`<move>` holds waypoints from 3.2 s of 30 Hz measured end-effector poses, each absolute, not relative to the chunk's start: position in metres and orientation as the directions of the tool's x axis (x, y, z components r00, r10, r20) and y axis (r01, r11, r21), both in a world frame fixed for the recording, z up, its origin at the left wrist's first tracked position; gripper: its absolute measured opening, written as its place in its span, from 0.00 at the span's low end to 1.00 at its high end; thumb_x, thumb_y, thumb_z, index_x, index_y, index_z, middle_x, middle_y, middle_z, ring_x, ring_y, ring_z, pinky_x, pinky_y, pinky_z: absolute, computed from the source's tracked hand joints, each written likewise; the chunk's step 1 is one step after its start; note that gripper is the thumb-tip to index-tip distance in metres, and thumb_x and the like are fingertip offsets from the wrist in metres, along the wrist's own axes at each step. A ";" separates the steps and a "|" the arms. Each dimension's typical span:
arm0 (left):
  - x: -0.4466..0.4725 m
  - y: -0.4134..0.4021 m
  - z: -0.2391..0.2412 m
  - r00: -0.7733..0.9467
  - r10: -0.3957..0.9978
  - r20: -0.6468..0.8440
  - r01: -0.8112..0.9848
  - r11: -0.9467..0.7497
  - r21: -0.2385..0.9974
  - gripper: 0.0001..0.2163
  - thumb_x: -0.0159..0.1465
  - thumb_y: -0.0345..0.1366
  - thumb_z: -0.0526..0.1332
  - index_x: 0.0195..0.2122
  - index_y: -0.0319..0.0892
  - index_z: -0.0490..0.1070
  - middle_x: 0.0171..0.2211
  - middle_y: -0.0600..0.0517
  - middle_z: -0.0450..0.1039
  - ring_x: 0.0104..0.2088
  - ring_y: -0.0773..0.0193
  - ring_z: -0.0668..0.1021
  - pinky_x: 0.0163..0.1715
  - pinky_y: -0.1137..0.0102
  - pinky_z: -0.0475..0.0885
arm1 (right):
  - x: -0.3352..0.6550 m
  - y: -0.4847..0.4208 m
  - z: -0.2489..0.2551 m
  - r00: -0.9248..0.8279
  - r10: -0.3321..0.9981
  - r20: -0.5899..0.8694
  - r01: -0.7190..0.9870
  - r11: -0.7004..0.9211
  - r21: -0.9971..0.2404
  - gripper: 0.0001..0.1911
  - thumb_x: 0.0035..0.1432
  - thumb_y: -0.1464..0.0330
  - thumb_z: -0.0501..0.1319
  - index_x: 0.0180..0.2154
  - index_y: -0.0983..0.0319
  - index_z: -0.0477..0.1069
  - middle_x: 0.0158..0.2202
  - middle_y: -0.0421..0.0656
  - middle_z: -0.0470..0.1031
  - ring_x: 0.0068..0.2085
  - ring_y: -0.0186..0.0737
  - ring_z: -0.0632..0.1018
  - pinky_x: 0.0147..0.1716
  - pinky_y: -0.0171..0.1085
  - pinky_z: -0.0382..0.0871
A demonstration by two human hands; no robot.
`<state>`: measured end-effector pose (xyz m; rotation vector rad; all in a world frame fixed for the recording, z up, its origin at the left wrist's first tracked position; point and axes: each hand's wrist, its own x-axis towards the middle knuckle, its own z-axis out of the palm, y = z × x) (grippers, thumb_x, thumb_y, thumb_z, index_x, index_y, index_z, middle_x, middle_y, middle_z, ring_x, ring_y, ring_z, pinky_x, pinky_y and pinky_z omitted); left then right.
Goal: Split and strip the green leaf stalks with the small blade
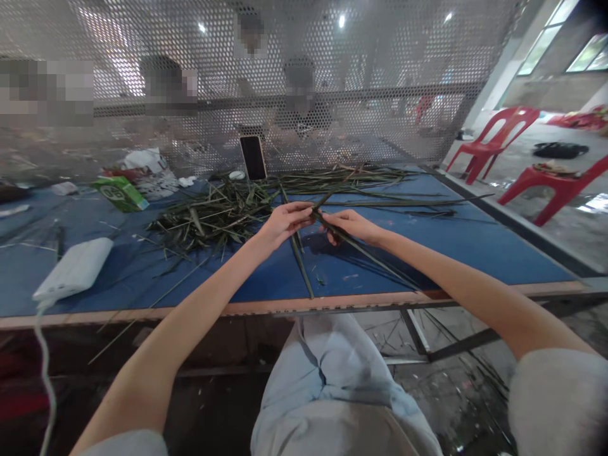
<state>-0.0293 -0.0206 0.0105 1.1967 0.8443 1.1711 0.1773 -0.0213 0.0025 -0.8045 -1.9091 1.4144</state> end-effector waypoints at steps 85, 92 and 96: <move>-0.020 -0.092 0.004 0.267 0.955 -0.128 0.025 0.126 0.992 0.09 0.55 0.35 0.69 0.37 0.41 0.80 0.34 0.49 0.81 0.36 0.60 0.82 0.42 0.67 0.78 | 0.205 -0.081 -0.008 -0.712 0.493 0.500 0.513 0.852 -0.110 0.09 0.66 0.68 0.54 0.40 0.63 0.72 0.23 0.38 0.76 0.19 0.29 0.69 0.23 0.34 0.54; -0.019 -0.093 0.009 0.279 0.950 -0.138 0.040 0.132 0.990 0.09 0.55 0.35 0.69 0.37 0.41 0.80 0.34 0.49 0.81 0.36 0.58 0.82 0.42 0.67 0.78 | 0.206 -0.084 -0.008 -0.698 0.542 0.468 0.511 0.835 -0.205 0.08 0.65 0.68 0.55 0.42 0.62 0.71 0.24 0.37 0.76 0.20 0.29 0.70 0.23 0.33 0.55; -0.018 -0.094 0.009 0.264 0.955 -0.134 0.036 0.129 0.991 0.08 0.54 0.35 0.69 0.36 0.41 0.80 0.34 0.49 0.81 0.36 0.59 0.82 0.41 0.67 0.79 | 0.204 -0.086 -0.007 -0.679 0.563 0.472 0.530 0.820 -0.215 0.08 0.65 0.68 0.55 0.40 0.62 0.71 0.21 0.36 0.75 0.19 0.29 0.70 0.23 0.33 0.55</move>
